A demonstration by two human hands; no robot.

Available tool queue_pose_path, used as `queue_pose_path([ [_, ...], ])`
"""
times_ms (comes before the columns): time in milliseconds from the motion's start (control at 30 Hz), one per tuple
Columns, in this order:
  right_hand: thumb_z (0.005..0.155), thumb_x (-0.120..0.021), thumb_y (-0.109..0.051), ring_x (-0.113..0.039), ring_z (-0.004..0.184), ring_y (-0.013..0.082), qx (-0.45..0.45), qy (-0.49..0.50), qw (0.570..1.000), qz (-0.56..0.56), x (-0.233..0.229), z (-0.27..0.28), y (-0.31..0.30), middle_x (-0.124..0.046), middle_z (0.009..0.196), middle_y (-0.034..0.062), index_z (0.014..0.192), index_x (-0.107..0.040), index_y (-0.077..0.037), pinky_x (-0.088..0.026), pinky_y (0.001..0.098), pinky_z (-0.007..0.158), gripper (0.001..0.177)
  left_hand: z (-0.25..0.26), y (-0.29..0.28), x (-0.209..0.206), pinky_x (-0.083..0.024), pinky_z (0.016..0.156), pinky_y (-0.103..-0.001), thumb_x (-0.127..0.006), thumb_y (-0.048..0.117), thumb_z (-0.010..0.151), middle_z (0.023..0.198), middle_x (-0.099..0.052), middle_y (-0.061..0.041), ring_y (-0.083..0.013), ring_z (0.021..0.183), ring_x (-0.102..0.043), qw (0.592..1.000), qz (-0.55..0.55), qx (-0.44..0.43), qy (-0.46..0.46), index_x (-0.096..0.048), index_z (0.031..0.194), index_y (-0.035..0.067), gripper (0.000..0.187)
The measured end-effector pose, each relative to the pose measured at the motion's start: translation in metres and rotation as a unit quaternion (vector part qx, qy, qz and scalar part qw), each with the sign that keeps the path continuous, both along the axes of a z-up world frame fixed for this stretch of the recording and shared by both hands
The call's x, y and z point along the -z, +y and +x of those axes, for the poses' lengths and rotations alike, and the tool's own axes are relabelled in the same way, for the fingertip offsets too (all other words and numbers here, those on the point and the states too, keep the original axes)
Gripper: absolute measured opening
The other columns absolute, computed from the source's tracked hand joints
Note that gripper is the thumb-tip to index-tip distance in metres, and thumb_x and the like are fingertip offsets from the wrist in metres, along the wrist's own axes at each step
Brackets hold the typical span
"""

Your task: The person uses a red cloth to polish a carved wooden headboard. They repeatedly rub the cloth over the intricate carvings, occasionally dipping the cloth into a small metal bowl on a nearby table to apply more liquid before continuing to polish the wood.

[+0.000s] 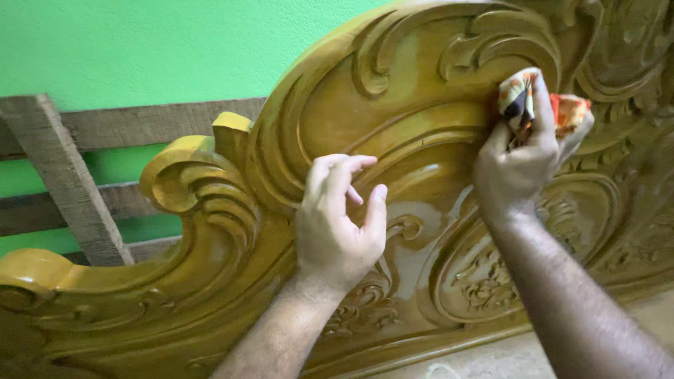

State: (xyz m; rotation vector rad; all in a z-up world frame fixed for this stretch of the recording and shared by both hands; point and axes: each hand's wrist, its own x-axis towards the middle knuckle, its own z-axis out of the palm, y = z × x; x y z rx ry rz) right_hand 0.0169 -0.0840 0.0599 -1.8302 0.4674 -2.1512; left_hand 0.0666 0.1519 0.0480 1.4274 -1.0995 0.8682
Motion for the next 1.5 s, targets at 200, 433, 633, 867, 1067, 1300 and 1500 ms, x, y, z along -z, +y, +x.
queue_pose_path([
  [200,0.089,-0.080,-0.016,-0.051,0.125,0.0328,-0.006,0.122,0.942,-0.313,0.021,0.021,0.071,-0.059,0.125,0.0122,0.115,-0.072,-0.014,-0.041,0.0479,0.106,0.027,-0.009,-0.002,-0.007,-0.054,0.074,-0.034,-0.075,0.012,0.089,0.108,-0.062,-0.009,-0.0215,0.080,-0.061,0.999,-0.014,-0.003,-0.034,-0.065,0.112,0.009,0.025],
  [433,0.080,-0.074,-0.011,-0.053,0.121,0.0377,0.032,0.135,0.945,-0.295,-0.003,-0.002,0.033,-0.058,0.129,0.0191,0.137,-0.069,-0.012,-0.042,0.0502,0.108,0.056,-0.012,-0.029,-0.017,-0.056,0.088,-0.039,-0.074,0.015,0.090,0.111,-0.061,-0.010,-0.0295,0.101,-0.067,0.994,0.001,-0.002,-0.110,-0.065,0.115,0.011,0.027],
  [633,0.088,-0.068,0.001,-0.052,0.122,0.0432,0.104,0.109,0.974,-0.171,0.001,-0.039,-0.043,-0.054,0.125,0.0253,0.146,-0.060,-0.003,-0.043,0.0519,0.109,0.058,-0.034,-0.078,-0.025,-0.053,0.063,-0.035,-0.075,0.019,0.087,0.105,-0.065,-0.005,-0.0191,0.067,-0.063,0.997,0.071,0.025,-0.026,-0.068,0.117,0.014,0.032],
  [867,0.093,-0.071,-0.008,-0.056,0.116,0.0346,-0.076,0.135,0.982,-0.104,0.055,-0.047,-0.015,-0.058,0.123,0.0196,0.141,-0.061,-0.007,-0.047,0.0442,0.101,0.048,-0.053,-0.120,-0.013,-0.054,0.063,-0.034,-0.074,0.019,0.087,0.106,-0.065,-0.006,-0.0180,0.065,-0.062,0.999,0.049,-0.001,0.008,-0.065,0.121,0.013,0.035],
  [1067,0.088,-0.077,-0.019,-0.052,0.119,0.0363,-0.028,0.167,0.941,-0.292,0.009,-0.051,-0.027,-0.058,0.123,0.0174,0.143,-0.060,-0.008,-0.044,0.0488,0.101,0.059,-0.059,-0.137,-0.011,-0.056,0.077,-0.036,-0.070,0.013,0.095,0.117,-0.061,-0.012,-0.0246,0.091,-0.066,0.998,-0.025,-0.014,-0.050,-0.061,0.130,0.008,0.037],
  [1300,0.097,-0.071,-0.005,-0.051,0.123,0.0364,0.072,0.077,0.962,-0.251,-0.036,-0.040,-0.077,-0.054,0.126,0.0213,0.146,-0.059,-0.006,-0.046,0.0458,0.107,0.051,-0.047,-0.132,-0.030,-0.058,0.096,-0.039,-0.073,0.007,0.094,0.128,-0.058,-0.013,-0.0308,0.112,-0.067,0.988,-0.045,-0.044,-0.139,-0.057,0.138,0.008,0.046],
  [1500,0.093,-0.058,0.004,-0.054,0.119,0.0350,0.005,0.069,0.993,-0.097,0.034,-0.048,-0.077,-0.057,0.122,0.0222,0.151,-0.055,0.001,-0.046,0.0469,0.110,0.058,-0.035,-0.126,-0.027,-0.059,0.075,-0.028,-0.072,0.007,0.095,0.127,-0.059,-0.011,-0.0189,0.089,-0.065,0.997,-0.017,0.020,-0.079,-0.060,0.138,0.009,0.044],
])
